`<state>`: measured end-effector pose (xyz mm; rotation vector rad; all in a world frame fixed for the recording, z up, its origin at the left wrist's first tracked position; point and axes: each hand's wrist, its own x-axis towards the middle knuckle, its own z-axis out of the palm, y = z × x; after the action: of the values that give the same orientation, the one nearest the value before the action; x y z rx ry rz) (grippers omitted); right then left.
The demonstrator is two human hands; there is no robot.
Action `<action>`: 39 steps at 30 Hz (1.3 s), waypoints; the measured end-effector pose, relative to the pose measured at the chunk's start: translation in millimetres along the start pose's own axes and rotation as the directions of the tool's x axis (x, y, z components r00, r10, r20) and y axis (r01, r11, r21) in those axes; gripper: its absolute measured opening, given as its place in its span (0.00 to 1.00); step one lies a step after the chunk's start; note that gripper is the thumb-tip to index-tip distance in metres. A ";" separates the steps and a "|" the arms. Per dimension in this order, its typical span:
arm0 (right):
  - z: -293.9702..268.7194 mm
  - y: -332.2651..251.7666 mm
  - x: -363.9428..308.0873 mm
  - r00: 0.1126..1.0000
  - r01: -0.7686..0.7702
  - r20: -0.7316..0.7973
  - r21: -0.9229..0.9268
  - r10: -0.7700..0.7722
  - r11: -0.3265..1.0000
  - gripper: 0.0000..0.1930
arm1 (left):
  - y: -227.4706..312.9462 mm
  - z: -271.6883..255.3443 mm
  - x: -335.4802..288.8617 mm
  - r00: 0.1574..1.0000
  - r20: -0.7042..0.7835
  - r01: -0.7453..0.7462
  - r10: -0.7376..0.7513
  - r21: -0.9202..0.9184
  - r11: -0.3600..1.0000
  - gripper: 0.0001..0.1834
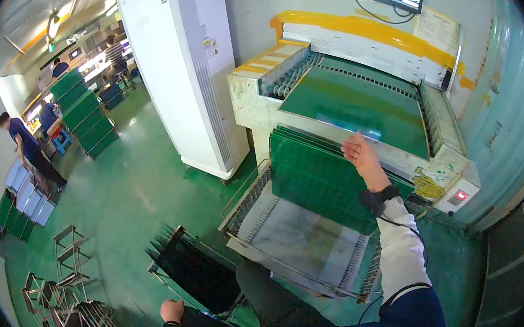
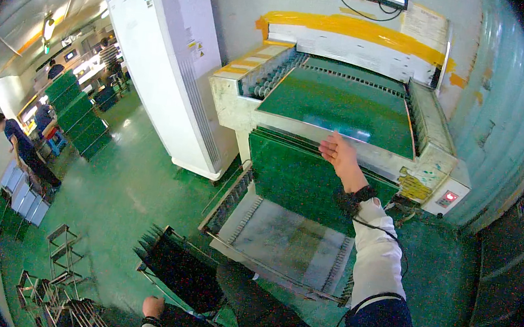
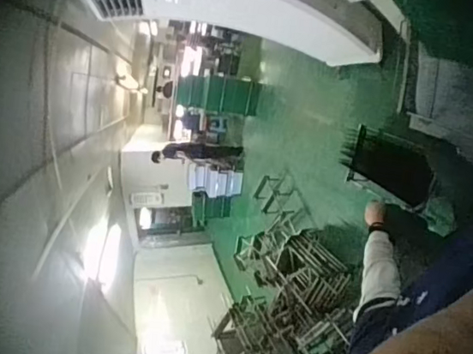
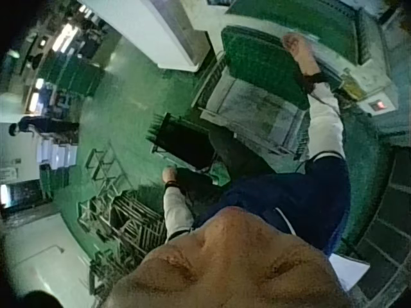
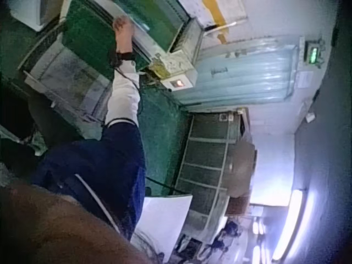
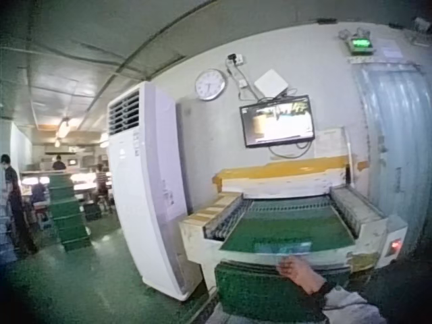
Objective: Feeding green circuit boards into a processing or cleaning machine in a factory environment.
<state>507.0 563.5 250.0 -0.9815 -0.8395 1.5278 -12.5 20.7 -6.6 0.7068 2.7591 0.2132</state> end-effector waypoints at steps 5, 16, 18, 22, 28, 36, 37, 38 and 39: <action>-7.7 18.4 4.1 0.905 0.371 0.082 -0.633 -0.417 0.680 0.15 | 8.0 2.2 1.8 1.000 0.005 0.010 -0.010 -0.003 1.000 0.20; 14.8 38.9 -45.0 0.611 0.533 0.545 -0.820 -0.574 -0.211 0.09 | 2.7 -3.7 -2.6 1.000 0.009 0.013 -0.013 -0.031 0.999 0.19; 19.6 40.6 -50.2 0.603 0.543 0.555 -0.812 -0.572 -0.215 0.08 | 1.9 -1.6 -1.5 1.000 0.001 0.023 -0.023 -0.027 0.999 0.20; 22.7 41.4 -46.9 0.709 0.552 0.457 -0.834 -0.537 0.020 0.08 | 3.2 0.1 -0.9 0.999 -0.007 0.040 -0.041 -0.025 0.999 0.20; 16.6 42.3 -34.8 0.926 0.268 0.334 -0.911 -0.179 -0.312 0.13 | -0.2 0.1 -2.6 0.999 -0.028 0.032 -0.033 -0.034 0.999 0.21; 20.3 32.5 -21.0 0.966 0.232 0.256 -0.899 -0.016 -0.372 0.18 | 11.6 -12.4 -10.8 0.999 -0.007 0.039 -0.039 -0.006 0.999 0.21; 20.4 32.8 -21.4 0.968 0.225 0.249 -0.905 -0.021 -0.362 0.18 | 12.2 -13.8 -11.1 0.999 0.003 0.036 -0.036 -0.002 0.999 0.21; 21.0 32.4 -20.9 0.967 0.228 0.253 -0.904 -0.022 -0.362 0.18 | 12.5 -13.7 -9.9 0.999 0.000 0.038 -0.038 -0.005 0.999 0.21; 21.8 32.5 -23.3 0.976 0.197 0.215 -0.917 -0.014 -0.347 0.19 | 11.5 -13.9 -10.3 0.999 0.008 0.039 -0.039 -0.001 0.999 0.21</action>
<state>475.8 534.9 233.2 -1.8926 -2.4772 0.1574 -3.0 24.6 11.4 0.6519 2.7617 0.2031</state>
